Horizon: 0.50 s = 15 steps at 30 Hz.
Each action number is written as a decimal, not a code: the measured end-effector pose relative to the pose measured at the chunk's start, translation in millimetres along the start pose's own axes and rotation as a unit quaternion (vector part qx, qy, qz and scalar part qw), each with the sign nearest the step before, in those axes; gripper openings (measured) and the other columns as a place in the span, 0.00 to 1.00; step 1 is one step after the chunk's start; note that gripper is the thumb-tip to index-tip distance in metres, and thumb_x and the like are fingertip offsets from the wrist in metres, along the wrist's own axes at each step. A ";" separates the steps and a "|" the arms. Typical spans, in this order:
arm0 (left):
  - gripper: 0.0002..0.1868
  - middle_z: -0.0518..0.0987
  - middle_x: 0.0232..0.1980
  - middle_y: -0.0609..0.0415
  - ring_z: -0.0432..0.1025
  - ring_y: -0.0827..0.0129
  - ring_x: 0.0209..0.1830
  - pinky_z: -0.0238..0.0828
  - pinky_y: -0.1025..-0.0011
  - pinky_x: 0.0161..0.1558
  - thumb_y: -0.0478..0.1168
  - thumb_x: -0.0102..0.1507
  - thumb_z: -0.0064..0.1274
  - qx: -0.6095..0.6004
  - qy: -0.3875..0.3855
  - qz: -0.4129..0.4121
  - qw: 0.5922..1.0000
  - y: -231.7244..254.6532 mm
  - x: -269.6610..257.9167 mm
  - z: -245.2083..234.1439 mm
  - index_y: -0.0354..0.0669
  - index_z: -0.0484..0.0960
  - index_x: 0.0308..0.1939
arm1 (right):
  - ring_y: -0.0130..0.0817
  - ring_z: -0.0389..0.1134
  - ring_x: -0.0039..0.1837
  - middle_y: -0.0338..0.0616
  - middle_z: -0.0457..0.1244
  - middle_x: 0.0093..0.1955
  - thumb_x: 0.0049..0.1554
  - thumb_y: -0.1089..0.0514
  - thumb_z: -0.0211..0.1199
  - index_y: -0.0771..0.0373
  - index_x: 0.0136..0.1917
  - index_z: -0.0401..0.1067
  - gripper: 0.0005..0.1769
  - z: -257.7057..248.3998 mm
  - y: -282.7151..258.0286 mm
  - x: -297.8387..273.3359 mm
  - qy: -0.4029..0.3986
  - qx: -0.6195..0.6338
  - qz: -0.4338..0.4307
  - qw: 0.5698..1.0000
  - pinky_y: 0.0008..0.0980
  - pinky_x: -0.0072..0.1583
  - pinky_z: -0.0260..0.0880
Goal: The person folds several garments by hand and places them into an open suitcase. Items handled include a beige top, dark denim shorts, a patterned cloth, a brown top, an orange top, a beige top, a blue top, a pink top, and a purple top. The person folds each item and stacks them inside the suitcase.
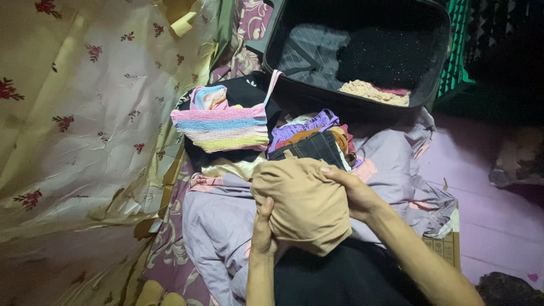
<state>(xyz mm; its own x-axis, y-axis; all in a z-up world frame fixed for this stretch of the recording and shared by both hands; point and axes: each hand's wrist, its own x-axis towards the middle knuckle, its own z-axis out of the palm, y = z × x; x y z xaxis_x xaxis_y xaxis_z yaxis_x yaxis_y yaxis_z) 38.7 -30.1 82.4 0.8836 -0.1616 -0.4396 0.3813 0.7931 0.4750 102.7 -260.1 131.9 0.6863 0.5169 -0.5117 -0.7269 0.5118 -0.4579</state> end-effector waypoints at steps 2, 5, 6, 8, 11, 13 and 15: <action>0.37 0.71 0.72 0.44 0.66 0.54 0.71 0.63 0.56 0.70 0.47 0.65 0.55 -0.033 -0.021 -0.042 0.998 -5.8 3.5 -13.1 0.37 0.61 0.75 | 0.38 0.70 0.64 0.50 0.67 0.65 0.60 0.47 0.60 0.69 0.68 0.68 0.30 -4.2 5.6 0.3 0.003 0.016 0.005 1.000 0.41 0.66 0.69; 0.38 0.71 0.72 0.45 0.67 0.55 0.70 0.64 0.56 0.69 0.47 0.64 0.56 -0.038 -0.052 -0.074 0.995 -6.0 8.1 -15.2 0.37 0.62 0.74 | 0.36 0.69 0.63 0.48 0.67 0.63 0.65 0.49 0.60 0.69 0.66 0.67 0.24 -11.4 2.6 3.8 0.001 0.016 -0.037 0.999 0.41 0.66 0.69; 0.36 0.72 0.71 0.46 0.68 0.57 0.69 0.65 0.57 0.69 0.45 0.64 0.56 -0.018 -0.053 -0.065 0.996 -3.5 8.3 -10.9 0.37 0.62 0.73 | 0.36 0.70 0.62 0.48 0.68 0.62 0.63 0.49 0.59 0.69 0.66 0.68 0.25 -14.2 -0.6 3.9 0.014 -0.013 -0.046 0.999 0.39 0.65 0.69; 0.32 0.74 0.68 0.45 0.71 0.58 0.66 0.68 0.58 0.66 0.42 0.66 0.55 0.013 -0.063 -0.042 0.997 3.8 10.5 4.4 0.33 0.64 0.71 | 0.37 0.71 0.61 0.50 0.69 0.62 0.61 0.48 0.57 0.69 0.67 0.71 0.28 -21.5 -12.0 4.2 0.041 -0.071 -0.062 0.995 0.37 0.63 0.70; 0.26 0.77 0.62 0.40 0.75 0.57 0.60 0.72 0.58 0.61 0.39 0.69 0.54 0.050 -0.069 -0.009 0.996 23.0 13.2 32.5 0.26 0.68 0.67 | 0.38 0.70 0.62 0.52 0.69 0.62 0.63 0.48 0.57 0.72 0.67 0.70 0.28 -29.0 -18.5 5.9 0.126 -0.041 -0.098 0.986 0.40 0.63 0.70; 0.23 0.80 0.59 0.42 0.77 0.59 0.56 0.74 0.59 0.58 0.38 0.67 0.52 0.079 -0.044 -0.004 0.996 32.7 14.3 49.6 0.28 0.71 0.63 | 0.38 0.69 0.64 0.49 0.67 0.63 0.65 0.48 0.58 0.70 0.69 0.67 0.28 -34.8 -17.6 7.8 0.081 0.023 -0.118 0.990 0.42 0.65 0.70; 0.23 0.80 0.60 0.43 0.77 0.61 0.57 0.74 0.62 0.59 0.39 0.68 0.51 0.085 -0.052 -0.004 0.995 40.7 16.4 60.4 0.29 0.72 0.63 | 0.38 0.69 0.65 0.48 0.66 0.64 0.62 0.46 0.58 0.68 0.69 0.65 0.30 -40.7 -12.4 7.1 0.032 0.070 -0.103 0.992 0.44 0.66 0.69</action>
<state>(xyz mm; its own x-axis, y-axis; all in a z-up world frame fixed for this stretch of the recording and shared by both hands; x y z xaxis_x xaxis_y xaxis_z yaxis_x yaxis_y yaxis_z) 85.2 -35.9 140.6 0.9007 -0.2341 -0.3660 0.4205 0.6820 0.5984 115.5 -290.7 104.3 0.8131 0.3494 -0.4656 -0.5582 0.6946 -0.4537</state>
